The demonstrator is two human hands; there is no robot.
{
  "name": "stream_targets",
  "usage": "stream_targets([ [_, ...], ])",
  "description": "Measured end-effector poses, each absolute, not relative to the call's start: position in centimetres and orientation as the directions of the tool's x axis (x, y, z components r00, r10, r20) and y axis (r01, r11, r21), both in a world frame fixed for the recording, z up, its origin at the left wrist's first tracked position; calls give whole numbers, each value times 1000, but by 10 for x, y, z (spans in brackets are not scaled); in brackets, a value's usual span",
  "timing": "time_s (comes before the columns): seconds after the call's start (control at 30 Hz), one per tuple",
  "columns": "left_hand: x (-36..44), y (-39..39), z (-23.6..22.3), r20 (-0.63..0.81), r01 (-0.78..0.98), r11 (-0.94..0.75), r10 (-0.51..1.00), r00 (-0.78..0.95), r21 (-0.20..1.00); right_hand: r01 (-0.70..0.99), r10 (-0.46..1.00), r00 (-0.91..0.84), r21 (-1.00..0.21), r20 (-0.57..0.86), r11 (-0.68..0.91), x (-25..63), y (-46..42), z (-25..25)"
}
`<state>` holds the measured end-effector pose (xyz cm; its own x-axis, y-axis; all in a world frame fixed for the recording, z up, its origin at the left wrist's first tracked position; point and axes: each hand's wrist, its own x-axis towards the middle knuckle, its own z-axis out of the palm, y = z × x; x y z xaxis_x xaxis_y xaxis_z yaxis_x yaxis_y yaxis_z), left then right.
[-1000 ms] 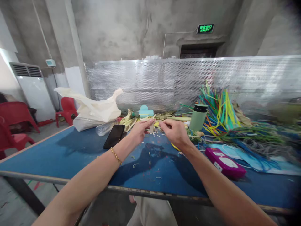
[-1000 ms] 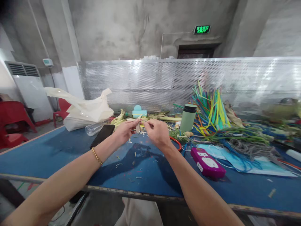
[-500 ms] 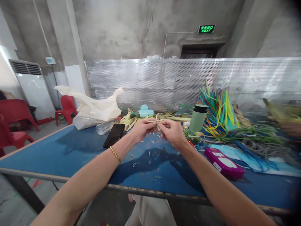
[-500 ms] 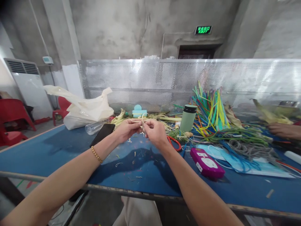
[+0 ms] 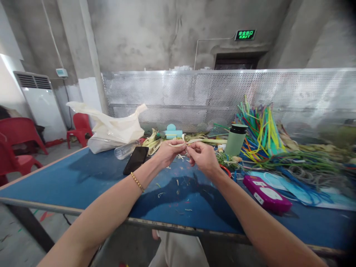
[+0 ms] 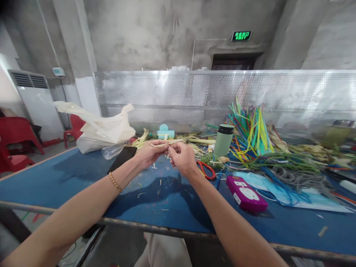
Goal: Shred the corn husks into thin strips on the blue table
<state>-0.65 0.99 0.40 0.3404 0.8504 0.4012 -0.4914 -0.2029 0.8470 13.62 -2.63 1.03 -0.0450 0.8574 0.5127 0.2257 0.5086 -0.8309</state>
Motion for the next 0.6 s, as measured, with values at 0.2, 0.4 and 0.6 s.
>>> stream_targets([
  [0.2,-2,9,0,464,-536,-262,838,286,803,252,840,-64,-805,539,537,135,-24,9],
  [0.4,2,6,-1,426,-497,-245,857,291,833,311,835,-70,-783,546,538,136,-24,11],
  [0.6,3,4,1,420,-516,-226,859,295,826,349,828,-65,-764,558,542,135,-27,12],
])
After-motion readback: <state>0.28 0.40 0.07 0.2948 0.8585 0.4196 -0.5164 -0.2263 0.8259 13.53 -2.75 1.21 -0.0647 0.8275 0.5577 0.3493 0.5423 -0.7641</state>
